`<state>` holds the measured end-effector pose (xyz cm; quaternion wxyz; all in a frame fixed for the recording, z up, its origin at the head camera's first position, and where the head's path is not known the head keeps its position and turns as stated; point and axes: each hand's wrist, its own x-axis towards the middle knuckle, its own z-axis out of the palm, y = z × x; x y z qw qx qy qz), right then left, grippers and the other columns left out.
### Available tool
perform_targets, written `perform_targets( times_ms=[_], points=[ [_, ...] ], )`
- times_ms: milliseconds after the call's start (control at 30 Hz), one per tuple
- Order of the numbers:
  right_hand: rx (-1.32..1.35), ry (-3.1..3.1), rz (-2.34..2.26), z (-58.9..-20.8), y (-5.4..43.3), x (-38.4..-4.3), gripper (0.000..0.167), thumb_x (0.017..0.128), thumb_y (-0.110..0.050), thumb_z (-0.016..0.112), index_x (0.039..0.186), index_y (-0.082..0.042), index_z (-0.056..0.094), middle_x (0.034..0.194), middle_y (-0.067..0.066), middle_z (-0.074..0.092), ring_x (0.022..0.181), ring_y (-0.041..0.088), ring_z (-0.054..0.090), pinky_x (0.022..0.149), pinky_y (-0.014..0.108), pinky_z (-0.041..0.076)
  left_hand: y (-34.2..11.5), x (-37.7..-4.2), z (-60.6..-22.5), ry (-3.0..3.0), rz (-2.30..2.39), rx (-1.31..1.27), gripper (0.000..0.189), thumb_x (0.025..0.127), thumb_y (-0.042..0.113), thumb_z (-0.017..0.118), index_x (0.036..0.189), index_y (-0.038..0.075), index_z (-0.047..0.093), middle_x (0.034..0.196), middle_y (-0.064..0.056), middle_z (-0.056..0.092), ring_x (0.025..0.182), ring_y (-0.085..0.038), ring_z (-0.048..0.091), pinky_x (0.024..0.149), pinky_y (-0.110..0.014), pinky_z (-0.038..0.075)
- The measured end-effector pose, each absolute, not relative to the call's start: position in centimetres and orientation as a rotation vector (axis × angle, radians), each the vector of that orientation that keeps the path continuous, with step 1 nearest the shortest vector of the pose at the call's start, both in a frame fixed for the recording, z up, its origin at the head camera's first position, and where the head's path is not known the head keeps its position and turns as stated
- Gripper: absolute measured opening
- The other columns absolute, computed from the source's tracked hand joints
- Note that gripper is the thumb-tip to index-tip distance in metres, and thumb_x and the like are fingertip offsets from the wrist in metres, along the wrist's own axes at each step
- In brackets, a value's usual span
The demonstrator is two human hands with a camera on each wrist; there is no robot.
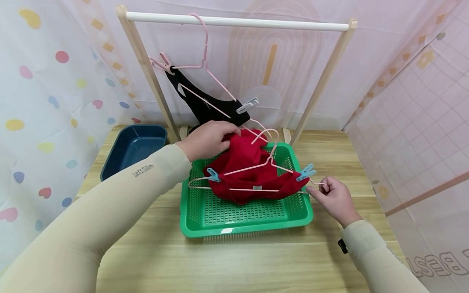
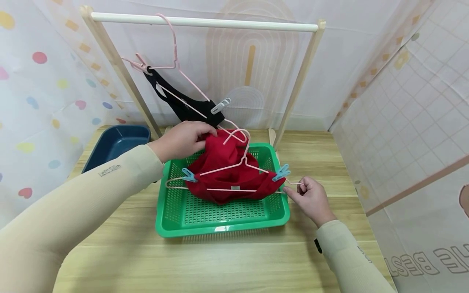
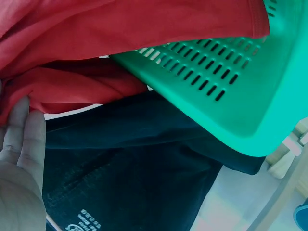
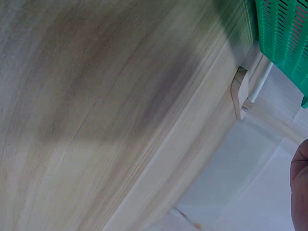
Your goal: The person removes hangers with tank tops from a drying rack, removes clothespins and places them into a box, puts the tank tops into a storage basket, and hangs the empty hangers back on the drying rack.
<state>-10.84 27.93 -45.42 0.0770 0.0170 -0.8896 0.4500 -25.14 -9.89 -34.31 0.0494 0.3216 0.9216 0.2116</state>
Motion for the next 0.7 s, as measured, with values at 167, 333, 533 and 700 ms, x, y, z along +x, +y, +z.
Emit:
perform_targets(
  times_ms=[167,333,533,700],
  points=[
    [0.068,-2.631,1.400,-45.4,28.0,-10.9,0.048,0.093,-0.009,0.081,0.076,-0.002,0.036,0.069,-0.002,0.036,0.061,0.007,0.036,0.052,0.026,0.031,-9.8,-24.4,-34.3,2.772,0.652,1.018,0.025,0.102,0.015,0.069,0.127,0.017,0.071,0.125,-0.004,0.072,0.106,-0.021,0.065,0.096,-0.039,0.060],
    [0.070,-2.634,1.402,-45.5,28.1,-10.9,0.047,0.094,-0.010,0.080,0.077,-0.002,0.037,0.069,-0.002,0.037,0.062,0.007,0.037,0.052,0.026,0.032,-9.6,-24.0,-34.7,2.724,0.602,1.020,0.027,0.102,0.016,0.069,0.129,0.018,0.070,0.122,-0.002,0.073,0.100,-0.020,0.065,0.093,-0.036,0.061],
    [0.051,-2.647,1.408,-45.6,28.2,-10.9,0.046,0.094,-0.011,0.080,0.077,-0.002,0.039,0.071,-0.002,0.039,0.062,0.008,0.038,0.053,0.025,0.033,-9.7,-24.1,-35.5,2.681,0.486,1.029,0.028,0.103,0.020,0.069,0.131,0.019,0.070,0.132,-0.004,0.071,0.113,-0.023,0.066,0.106,-0.041,0.055],
    [0.052,-2.659,1.405,-45.6,28.2,-10.8,0.046,0.094,-0.012,0.080,0.077,-0.002,0.039,0.070,-0.002,0.038,0.062,0.008,0.038,0.053,0.025,0.033,-10.0,-24.3,-35.9,2.691,0.445,1.035,0.034,0.103,0.019,0.062,0.137,0.022,0.068,0.137,-0.004,0.067,0.120,-0.023,0.064,0.110,-0.043,0.052]
  ],
)
